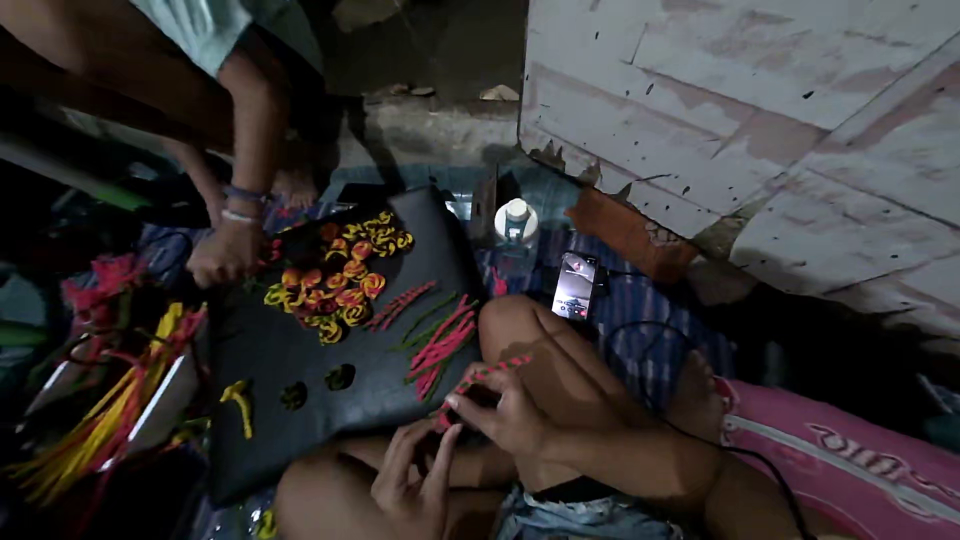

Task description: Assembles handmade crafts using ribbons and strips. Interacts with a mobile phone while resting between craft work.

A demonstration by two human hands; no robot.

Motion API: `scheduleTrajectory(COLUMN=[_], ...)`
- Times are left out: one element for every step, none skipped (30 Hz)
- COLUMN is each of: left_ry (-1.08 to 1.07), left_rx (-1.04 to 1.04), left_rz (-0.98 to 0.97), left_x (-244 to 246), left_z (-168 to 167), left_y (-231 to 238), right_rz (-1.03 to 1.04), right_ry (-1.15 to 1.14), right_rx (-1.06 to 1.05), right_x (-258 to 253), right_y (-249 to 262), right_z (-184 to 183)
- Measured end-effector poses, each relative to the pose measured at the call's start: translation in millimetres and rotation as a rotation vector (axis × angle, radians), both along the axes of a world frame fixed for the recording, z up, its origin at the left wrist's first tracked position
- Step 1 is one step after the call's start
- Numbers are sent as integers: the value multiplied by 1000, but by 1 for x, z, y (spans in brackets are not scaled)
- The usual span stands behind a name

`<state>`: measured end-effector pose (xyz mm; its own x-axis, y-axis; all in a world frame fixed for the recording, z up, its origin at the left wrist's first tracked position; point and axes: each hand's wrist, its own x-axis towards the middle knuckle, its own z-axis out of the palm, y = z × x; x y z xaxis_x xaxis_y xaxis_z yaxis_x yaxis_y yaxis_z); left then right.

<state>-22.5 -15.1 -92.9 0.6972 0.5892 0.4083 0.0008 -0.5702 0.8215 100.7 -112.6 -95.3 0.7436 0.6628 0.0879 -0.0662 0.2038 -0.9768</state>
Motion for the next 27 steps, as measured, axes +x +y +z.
scheduleTrajectory(left_ry=[19,40,53,60,69,75,85,90,86,75,61,41,15,-18,-56,-73,-50,-2,44,74,82,75,52,14,-31,-57,-36], left_rx=[126,250,363,438,472,479,465,432,389,351,326,294,224,91,-104,-346,-621,-902,-1163,-1376,-1493,-1475,-1325,-1076,-778,-459,-143], left_rz=[13,45,93,135,165,183,185,166,130,99,83,77,68,54,43,37,25,-8,-72,-139,-173,-149,-74,13,73,87,105], left_x=[1,1,1,1,0,0,0,-1,-2,-2,-1,0,1,3,6,8,9,10,11,10,10,10,11,11,10,7,5], left_z=[-2,-4,-6,-6,-4,-1,1,2,1,-1,-3,-5,-5,-4,-2,1,7,12,16,16,14,14,15,14,10,3,-2], left_y=[-1,-2,-2,-2,-2,-1,0,1,3,5,6,5,4,2,-2,-6,-8,-8,-7,-5,-4,-6,-10,-14,-16,-14,-9], right_rz=[4,5,11,14,24,32,36,36,31,27,31,39,55,76,98,113,121,121,119,116,108,94,73,52,37,32,32], right_ry=[86,155,200,227,244,257,265,262,247,230,212,197,178,151,119,91,64,42,24,8,-2,-2,12,36,63,88,110], right_rx=[-43,-78,-113,-137,-156,-165,-159,-148,-130,-112,-96,-80,-59,-27,6,36,60,77,87,94,96,85,61,25,-8,-34,-49], right_x=[0,0,1,2,3,3,4,4,5,5,6,6,7,7,8,9,9,9,9,9,9,9,8,8,7,7,8], right_y=[0,0,0,-1,-3,-4,-4,-4,-4,-4,-4,-5,-6,-7,-9,-10,-10,-10,-9,-9,-8,-8,-8,-8,-9,-9,-9], right_z=[6,10,13,14,15,16,15,13,10,9,7,6,5,2,0,-2,-4,-6,-7,-9,-10,-9,-8,-5,-2,1,3])
